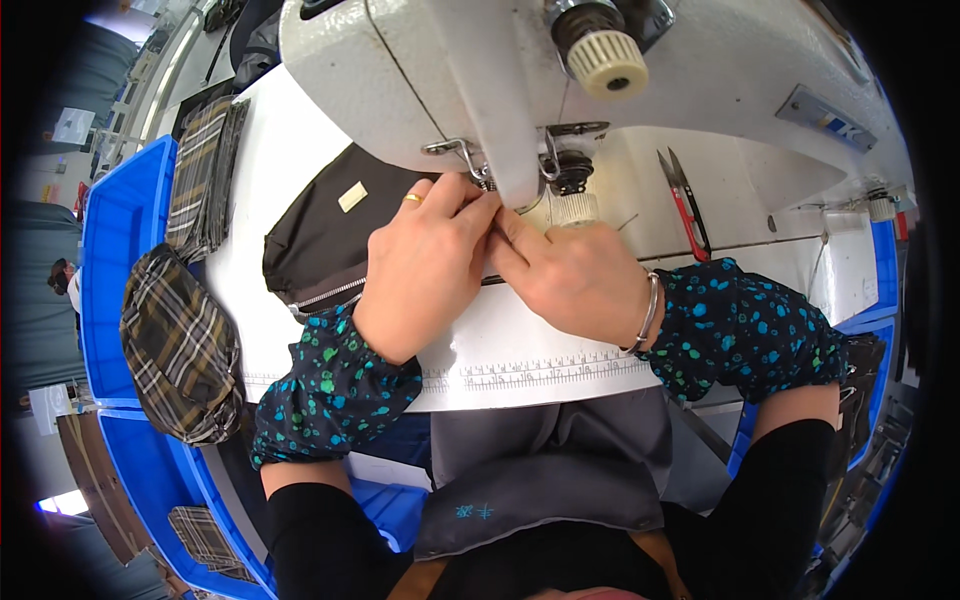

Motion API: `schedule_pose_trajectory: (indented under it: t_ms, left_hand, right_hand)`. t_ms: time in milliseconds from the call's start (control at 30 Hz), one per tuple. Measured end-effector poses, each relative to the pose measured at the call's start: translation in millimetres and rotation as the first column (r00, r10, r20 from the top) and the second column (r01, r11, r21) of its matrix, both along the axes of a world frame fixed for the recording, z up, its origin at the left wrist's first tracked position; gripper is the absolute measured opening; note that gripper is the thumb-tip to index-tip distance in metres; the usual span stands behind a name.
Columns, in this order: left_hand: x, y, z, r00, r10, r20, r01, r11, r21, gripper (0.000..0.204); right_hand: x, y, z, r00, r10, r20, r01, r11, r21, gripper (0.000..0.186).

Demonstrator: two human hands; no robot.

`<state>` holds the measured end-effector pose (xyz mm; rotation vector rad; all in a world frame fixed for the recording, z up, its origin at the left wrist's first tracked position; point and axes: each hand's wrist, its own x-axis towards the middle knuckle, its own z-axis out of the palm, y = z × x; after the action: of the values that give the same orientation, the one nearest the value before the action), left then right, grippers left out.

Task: The person sews a zipper onto a plaid fabric pouch using an industrial sewing machine. They align the zipper with the fabric edge, guide the material under the needle, and stitch along the length of the zipper. After completing the seam, they cut the thread and place the finished pouch into a blue bin before retrieving another pouch to repeat the process.

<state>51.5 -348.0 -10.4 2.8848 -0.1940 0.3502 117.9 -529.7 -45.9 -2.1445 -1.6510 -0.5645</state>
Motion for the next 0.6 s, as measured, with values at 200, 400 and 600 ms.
schedule_pose_trajectory:
  t_ms: [200, 400, 600]
  left_hand:
    - [-6, 5, 2, 1.0, 0.018, 0.008, -0.018, 0.997, -0.071, 0.03]
    - [-4, 11, 5, 1.0, 0.011, 0.0, -0.011, 0.981, -0.192, 0.025]
    - [-2, 15, 7, 0.999, -0.026, -0.022, 0.021, 0.981, -0.191, 0.025]
  right_hand:
    - [-4, -1, 2, 0.998, -0.005, 0.059, 0.005, 1.0, -0.004, 0.02]
    - [-3, 0, 0, 0.997, 0.004, 0.075, -0.003, 1.0, -0.016, 0.024]
    - [-2, -3, 2, 0.998, -0.021, 0.054, 0.025, 0.998, -0.061, 0.025]
